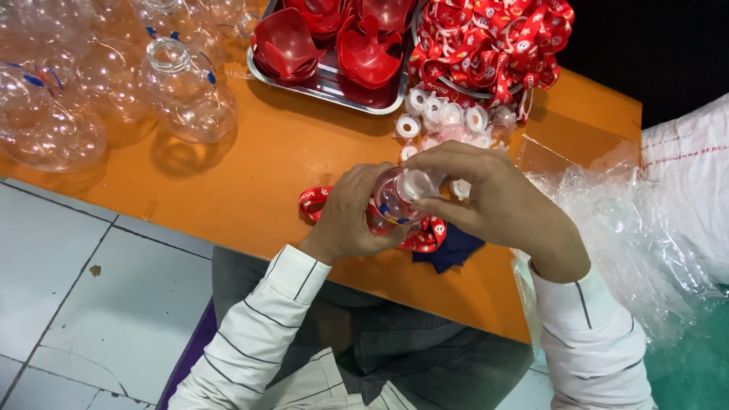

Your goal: The person assembles a clear plastic bottle by inserting multiple small white circular pieces into the opening, then screws on a red cap. The person wraps the bottle in a clear plastic bag and attaches a red lanyard to the cap.

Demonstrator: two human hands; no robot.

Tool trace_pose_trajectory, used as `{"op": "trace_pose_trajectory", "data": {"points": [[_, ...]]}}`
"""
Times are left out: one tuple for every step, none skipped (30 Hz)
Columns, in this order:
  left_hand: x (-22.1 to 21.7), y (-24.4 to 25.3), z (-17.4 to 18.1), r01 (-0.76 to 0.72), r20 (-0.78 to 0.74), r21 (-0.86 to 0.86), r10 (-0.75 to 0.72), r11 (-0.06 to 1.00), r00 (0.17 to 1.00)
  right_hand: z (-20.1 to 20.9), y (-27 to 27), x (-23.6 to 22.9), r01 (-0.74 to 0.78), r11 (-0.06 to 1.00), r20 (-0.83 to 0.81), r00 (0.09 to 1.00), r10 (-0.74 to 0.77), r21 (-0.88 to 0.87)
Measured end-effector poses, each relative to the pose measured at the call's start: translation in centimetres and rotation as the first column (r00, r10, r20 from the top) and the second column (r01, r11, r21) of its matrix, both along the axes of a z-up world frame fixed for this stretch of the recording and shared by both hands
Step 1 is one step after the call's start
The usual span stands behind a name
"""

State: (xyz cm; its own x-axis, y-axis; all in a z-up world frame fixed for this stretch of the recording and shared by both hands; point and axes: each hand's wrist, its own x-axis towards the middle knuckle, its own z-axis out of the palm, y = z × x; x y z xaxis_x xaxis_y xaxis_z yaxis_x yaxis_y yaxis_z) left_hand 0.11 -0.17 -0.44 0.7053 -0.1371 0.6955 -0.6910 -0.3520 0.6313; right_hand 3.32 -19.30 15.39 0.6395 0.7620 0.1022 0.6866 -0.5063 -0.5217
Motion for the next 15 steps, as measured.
{"op": "trace_pose_trajectory", "data": {"points": [[0.0,0.0,0.1,-0.002,-0.002,0.000,0.002,1.000,1.000,-0.1,0.1,0.0,-0.002,1.000,-0.002,1.000,0.002,0.000],[0.1,0.0,0.2,-0.004,-0.002,0.007,0.004,1.000,1.000,-0.2,0.1,0.0,-0.007,1.000,0.045,0.999,0.006,0.009],[0.0,0.0,0.3,0.005,-0.005,0.016,-0.004,1.000,1.000,-0.4,0.1,-0.3,-0.003,1.000,0.090,0.996,0.001,0.019],[0.0,-0.1,0.0,0.013,-0.010,0.017,-0.013,1.000,1.000,-0.8,0.3,-0.5,0.006,1.000,0.085,0.996,-0.008,0.020],[0.1,-0.1,-0.3,0.010,-0.009,0.015,-0.010,1.000,1.000,-1.2,0.6,-0.6,0.061,0.998,0.132,0.989,-0.063,0.018],[0.1,-0.1,-0.5,0.007,-0.008,0.014,-0.007,1.000,1.000,-1.6,1.0,-0.8,0.116,0.993,0.178,0.977,-0.118,0.018],[0.1,-0.1,-0.6,0.004,-0.007,0.015,-0.004,1.000,1.000,-1.9,1.3,-1.3,0.113,0.993,0.179,0.977,-0.115,0.019],[0.1,-0.1,-0.7,0.009,-0.005,0.012,-0.009,1.000,1.000,-2.2,1.6,-1.8,0.198,0.979,0.228,0.956,-0.185,-0.037],[0.2,-0.1,-0.8,0.013,-0.001,0.009,-0.013,1.000,1.000,-2.5,2.1,-2.4,0.283,0.955,0.281,0.927,-0.249,-0.088],[0.2,0.1,-0.8,0.008,0.001,0.011,-0.008,1.000,1.000,-2.7,2.2,-2.4,0.279,0.957,0.282,0.927,-0.245,-0.085],[0.2,0.0,-0.8,0.011,-0.010,0.013,-0.011,1.000,1.000,-3.0,2.2,-2.5,0.299,0.952,0.286,0.920,-0.270,-0.064],[0.1,-0.1,-0.8,0.014,-0.020,0.015,-0.014,1.000,1.000,-3.2,2.2,-2.6,0.319,0.947,0.289,0.911,-0.294,-0.043],[0.1,0.0,-0.8,0.017,-0.017,0.015,-0.017,1.000,1.000,-3.2,2.3,-2.8,0.322,0.946,0.292,0.910,-0.296,-0.042],[0.0,0.0,-0.7,0.021,-0.018,0.013,-0.021,1.000,1.000,-3.1,2.4,-3.0,0.350,0.935,0.283,0.903,-0.323,-0.052],[0.1,0.0,-0.6,0.024,-0.015,0.011,-0.024,1.000,1.000,-3.0,2.5,-3.1,0.379,0.924,0.279,0.895,-0.349,-0.061]]}}
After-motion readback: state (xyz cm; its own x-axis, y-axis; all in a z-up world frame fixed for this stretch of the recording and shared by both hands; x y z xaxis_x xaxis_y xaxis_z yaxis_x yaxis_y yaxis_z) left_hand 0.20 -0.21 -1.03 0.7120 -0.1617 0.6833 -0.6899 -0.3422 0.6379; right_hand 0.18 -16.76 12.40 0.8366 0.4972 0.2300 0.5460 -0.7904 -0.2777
